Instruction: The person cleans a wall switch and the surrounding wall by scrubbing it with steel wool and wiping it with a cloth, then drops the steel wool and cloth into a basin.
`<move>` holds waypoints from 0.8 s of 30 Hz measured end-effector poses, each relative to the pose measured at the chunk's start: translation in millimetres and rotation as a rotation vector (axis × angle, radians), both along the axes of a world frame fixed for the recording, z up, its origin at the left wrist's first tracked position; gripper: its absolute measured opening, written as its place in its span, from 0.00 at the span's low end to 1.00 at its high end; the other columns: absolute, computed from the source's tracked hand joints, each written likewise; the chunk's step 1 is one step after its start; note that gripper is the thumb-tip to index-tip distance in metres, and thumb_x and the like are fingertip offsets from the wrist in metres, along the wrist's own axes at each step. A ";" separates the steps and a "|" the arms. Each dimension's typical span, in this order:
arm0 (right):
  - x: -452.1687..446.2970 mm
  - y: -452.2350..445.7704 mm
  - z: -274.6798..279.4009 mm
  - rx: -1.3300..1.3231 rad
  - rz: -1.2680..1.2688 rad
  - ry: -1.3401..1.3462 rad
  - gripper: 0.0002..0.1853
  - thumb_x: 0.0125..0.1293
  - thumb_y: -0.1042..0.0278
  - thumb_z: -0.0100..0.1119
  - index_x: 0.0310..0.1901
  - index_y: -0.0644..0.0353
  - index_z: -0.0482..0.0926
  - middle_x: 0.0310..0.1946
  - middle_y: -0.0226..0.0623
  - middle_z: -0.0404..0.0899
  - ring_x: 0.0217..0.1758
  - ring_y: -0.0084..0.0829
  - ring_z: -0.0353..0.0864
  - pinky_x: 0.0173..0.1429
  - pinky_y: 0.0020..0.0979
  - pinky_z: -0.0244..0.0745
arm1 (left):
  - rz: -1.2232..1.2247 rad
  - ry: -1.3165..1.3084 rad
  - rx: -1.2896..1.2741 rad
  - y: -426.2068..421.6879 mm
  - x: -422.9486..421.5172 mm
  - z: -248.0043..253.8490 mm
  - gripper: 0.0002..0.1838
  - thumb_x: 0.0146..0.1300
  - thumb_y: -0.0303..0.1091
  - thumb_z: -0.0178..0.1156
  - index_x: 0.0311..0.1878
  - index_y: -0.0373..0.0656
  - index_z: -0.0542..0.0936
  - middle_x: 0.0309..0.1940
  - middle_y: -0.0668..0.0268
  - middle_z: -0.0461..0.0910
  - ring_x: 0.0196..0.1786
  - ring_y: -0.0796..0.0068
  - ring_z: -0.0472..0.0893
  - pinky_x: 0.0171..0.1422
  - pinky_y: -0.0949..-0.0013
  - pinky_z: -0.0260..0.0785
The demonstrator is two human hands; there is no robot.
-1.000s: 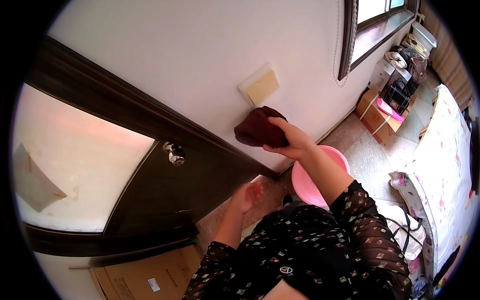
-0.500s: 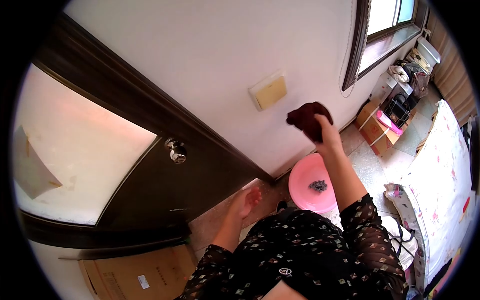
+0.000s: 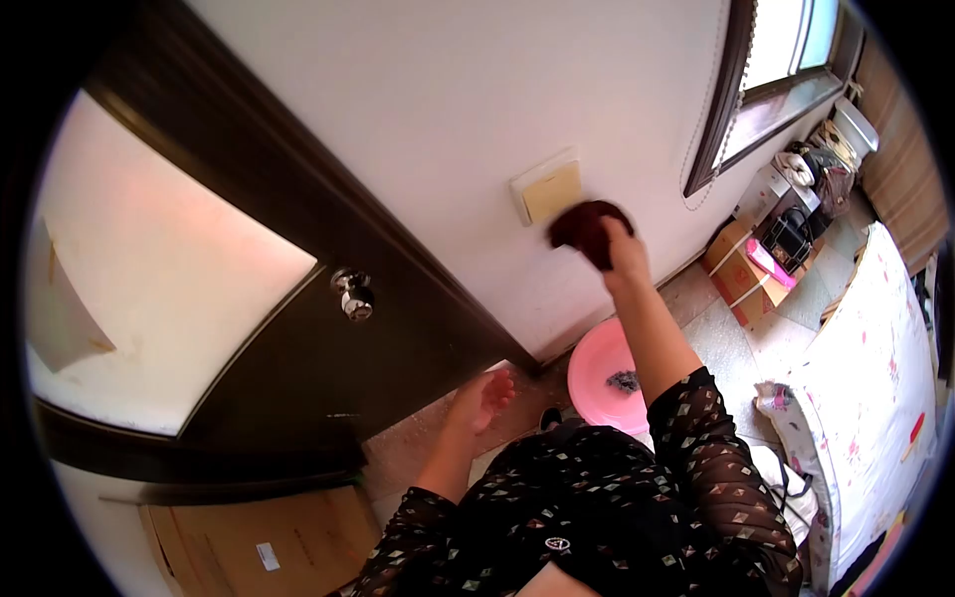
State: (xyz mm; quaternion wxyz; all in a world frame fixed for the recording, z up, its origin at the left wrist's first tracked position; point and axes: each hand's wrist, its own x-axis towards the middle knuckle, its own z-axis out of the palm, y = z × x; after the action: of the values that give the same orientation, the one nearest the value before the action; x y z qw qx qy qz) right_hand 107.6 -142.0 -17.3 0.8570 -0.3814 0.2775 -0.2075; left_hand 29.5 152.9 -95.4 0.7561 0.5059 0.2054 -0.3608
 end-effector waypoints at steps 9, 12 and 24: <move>-58.9 37.8 75.0 -1.013 -0.209 -0.393 0.20 0.52 0.76 0.60 0.49 0.64 0.70 0.45 0.40 0.70 0.49 0.33 0.71 0.52 0.29 0.68 | 0.031 0.076 0.014 15.6 -13.3 -18.8 0.15 0.64 0.38 0.48 0.46 0.38 0.75 0.37 0.60 0.78 0.38 0.66 0.78 0.41 0.69 0.70; -51.9 52.4 92.6 -1.144 -0.236 -0.430 0.23 0.46 0.75 0.65 0.47 0.62 0.72 0.43 0.41 0.66 0.46 0.37 0.70 0.49 0.32 0.68 | 0.024 0.065 0.020 13.4 -9.8 -15.4 0.15 0.64 0.37 0.47 0.46 0.38 0.75 0.36 0.60 0.79 0.37 0.66 0.78 0.41 0.69 0.70; -63.2 47.9 14.9 -1.392 0.075 0.081 0.23 0.42 0.68 0.67 0.44 0.60 0.76 0.40 0.44 0.67 0.41 0.43 0.72 0.44 0.36 0.71 | 0.001 0.073 0.007 16.6 -11.2 -28.4 0.14 0.64 0.38 0.47 0.44 0.41 0.76 0.35 0.62 0.79 0.37 0.69 0.78 0.40 0.68 0.69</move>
State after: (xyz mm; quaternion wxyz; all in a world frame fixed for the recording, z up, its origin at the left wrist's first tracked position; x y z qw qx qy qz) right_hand 44.4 -94.1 -2.4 0.4091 -0.8585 0.0986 -0.2930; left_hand 18.4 169.6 -123.8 0.7464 0.4949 0.2345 -0.3780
